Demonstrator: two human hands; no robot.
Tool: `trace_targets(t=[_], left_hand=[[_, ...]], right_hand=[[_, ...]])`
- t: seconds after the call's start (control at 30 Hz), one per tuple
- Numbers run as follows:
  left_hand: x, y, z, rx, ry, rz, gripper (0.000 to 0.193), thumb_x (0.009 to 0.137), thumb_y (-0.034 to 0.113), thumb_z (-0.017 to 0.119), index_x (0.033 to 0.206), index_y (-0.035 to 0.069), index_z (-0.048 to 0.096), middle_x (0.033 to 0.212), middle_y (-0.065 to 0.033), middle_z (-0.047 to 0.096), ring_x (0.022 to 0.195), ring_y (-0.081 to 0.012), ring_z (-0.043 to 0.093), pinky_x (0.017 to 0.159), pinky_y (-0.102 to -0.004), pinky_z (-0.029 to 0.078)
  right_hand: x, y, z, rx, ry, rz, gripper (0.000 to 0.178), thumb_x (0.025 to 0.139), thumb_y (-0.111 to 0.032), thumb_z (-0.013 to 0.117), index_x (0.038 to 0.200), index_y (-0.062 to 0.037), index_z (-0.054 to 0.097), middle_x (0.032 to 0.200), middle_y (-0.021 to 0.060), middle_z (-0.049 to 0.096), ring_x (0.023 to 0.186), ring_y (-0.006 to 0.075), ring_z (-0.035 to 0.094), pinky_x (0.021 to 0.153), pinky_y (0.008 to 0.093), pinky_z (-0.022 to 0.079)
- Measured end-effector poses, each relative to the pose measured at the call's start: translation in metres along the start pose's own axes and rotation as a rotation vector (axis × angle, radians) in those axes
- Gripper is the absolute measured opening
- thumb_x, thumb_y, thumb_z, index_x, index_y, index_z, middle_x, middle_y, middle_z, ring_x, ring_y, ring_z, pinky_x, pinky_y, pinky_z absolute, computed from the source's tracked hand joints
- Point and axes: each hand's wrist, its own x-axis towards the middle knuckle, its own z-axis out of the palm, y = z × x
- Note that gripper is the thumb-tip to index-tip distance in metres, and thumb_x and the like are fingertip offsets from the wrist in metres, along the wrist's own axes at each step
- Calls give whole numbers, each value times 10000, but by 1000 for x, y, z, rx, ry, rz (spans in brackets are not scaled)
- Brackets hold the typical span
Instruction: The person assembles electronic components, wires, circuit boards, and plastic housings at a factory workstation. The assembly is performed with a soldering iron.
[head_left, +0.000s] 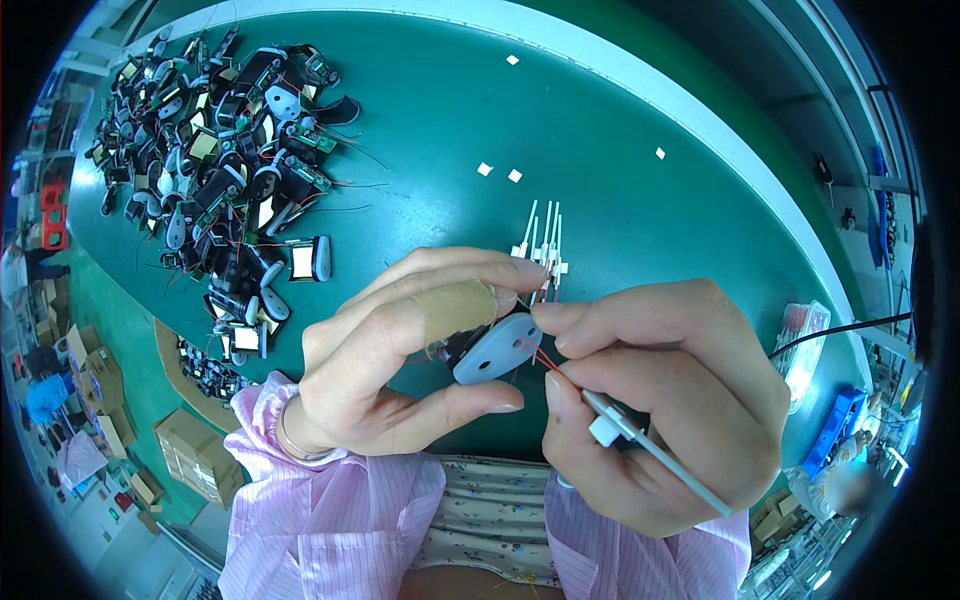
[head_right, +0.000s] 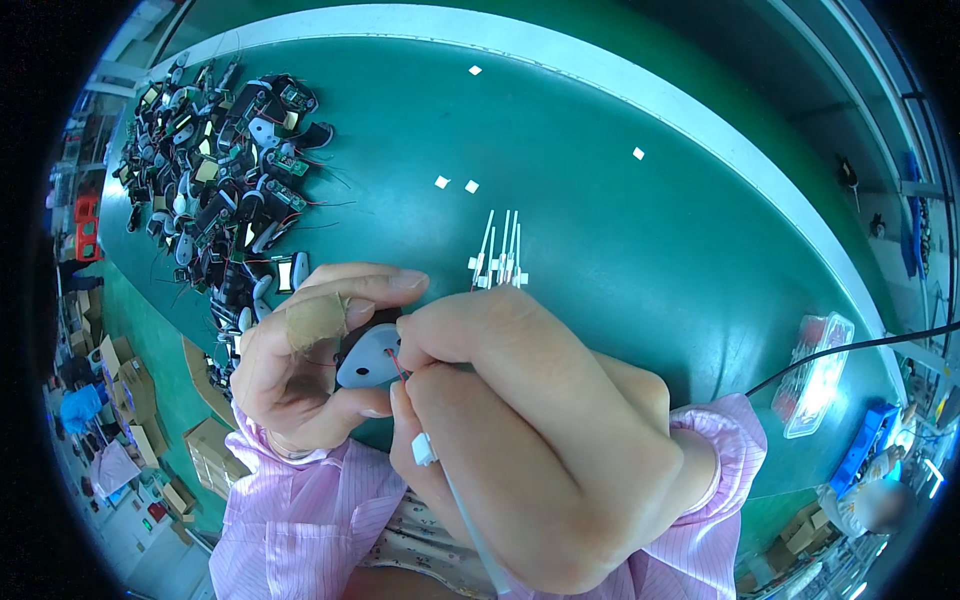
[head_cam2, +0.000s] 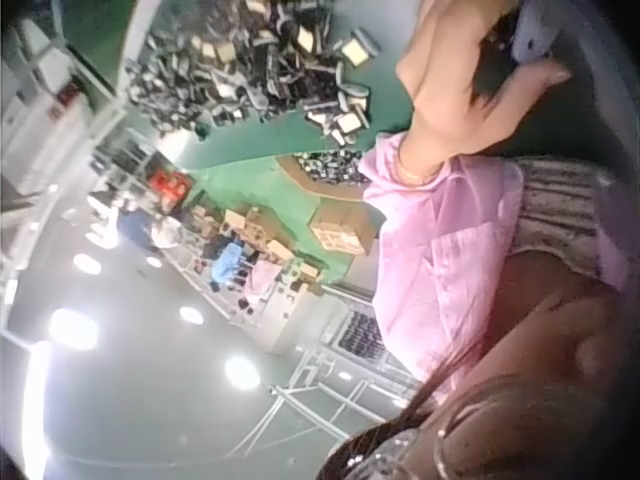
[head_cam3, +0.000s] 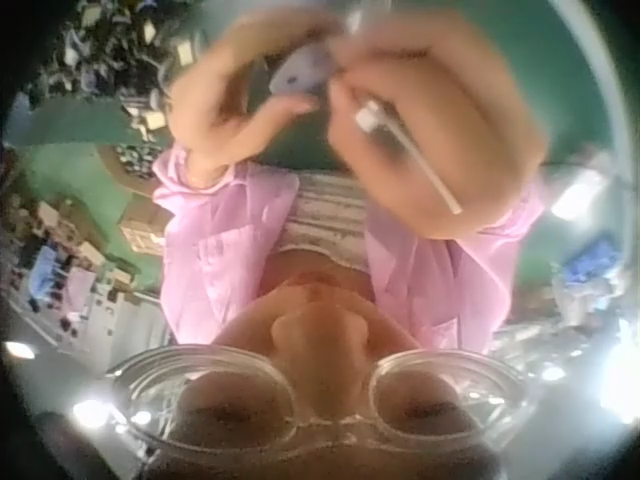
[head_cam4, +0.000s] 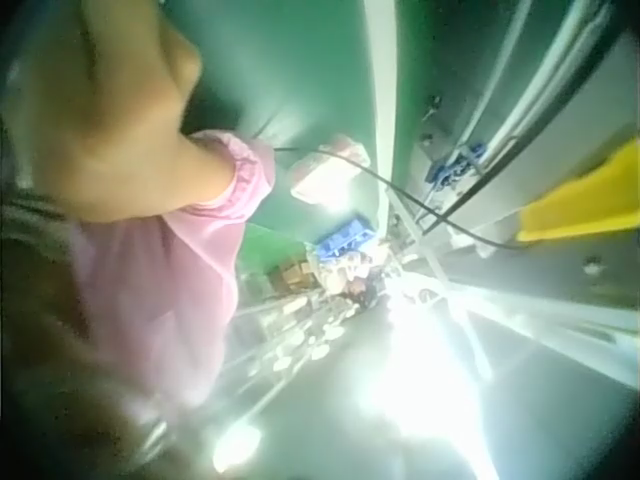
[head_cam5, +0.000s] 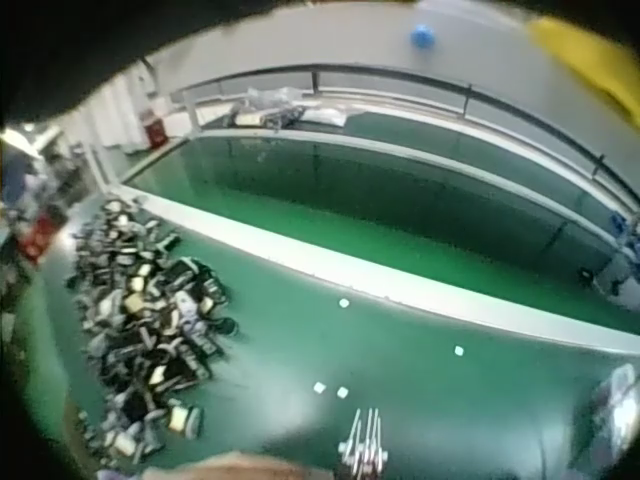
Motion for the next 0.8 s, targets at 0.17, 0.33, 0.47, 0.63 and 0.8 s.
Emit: trace_targets(t=[0.17, 0.33, 0.47, 0.63, 0.8], left_hand=[[0, 4, 2, 2, 20, -24, 531, 811, 337, 731, 1090, -70, 533, 1061, -307, 630, 1047, -410, 606, 853, -484, 505], [4, 5, 0, -45, 33, -78, 365, 889, 271, 653, 1022, -64, 592, 1013, -257, 639, 881, -306, 619, 748, -385, 500], [1, 9, 1, -169, 12, -203, 234, 855, 147, 635, 911, -78, 660, 948, -207, 620, 681, -207, 566, 628, -309, 466], [0, 9, 4, -70, -45, -170, 130, 784, 77, 686, 792, -53, 681, 896, -182, 617, 636, -194, 545, 535, -282, 425], [1, 2, 4, -24, -114, -39, 119, 774, 80, 686, 747, -34, 662, 856, -161, 623, 610, -212, 541, 504, -286, 410]], right_hand=[[-1, 1, -3, 22, -2, -2, 155, 646, 76, 714, 764, 49, 617, 857, 178, 608, 746, 279, 698, 630, 312, 576], [0, 5, -4, 39, -24, -13, 153, 650, 72, 716, 765, 49, 618, 856, 178, 608, 748, 278, 697, 634, 316, 576], [-2, 6, 0, 216, -45, 124, 109, 654, 38, 717, 735, 23, 645, 845, 157, 628, 731, 217, 653, 624, 275, 514], [-1, 11, 1, 291, -108, 224, 96, 660, 27, 716, 739, 7, 665, 854, 148, 643, 719, 168, 607, 623, 256, 453], [-2, 15, 1, 437, -137, 305, 89, 666, 18, 722, 734, 16, 665, 835, 147, 641, 731, 179, 615, 643, 270, 467]])
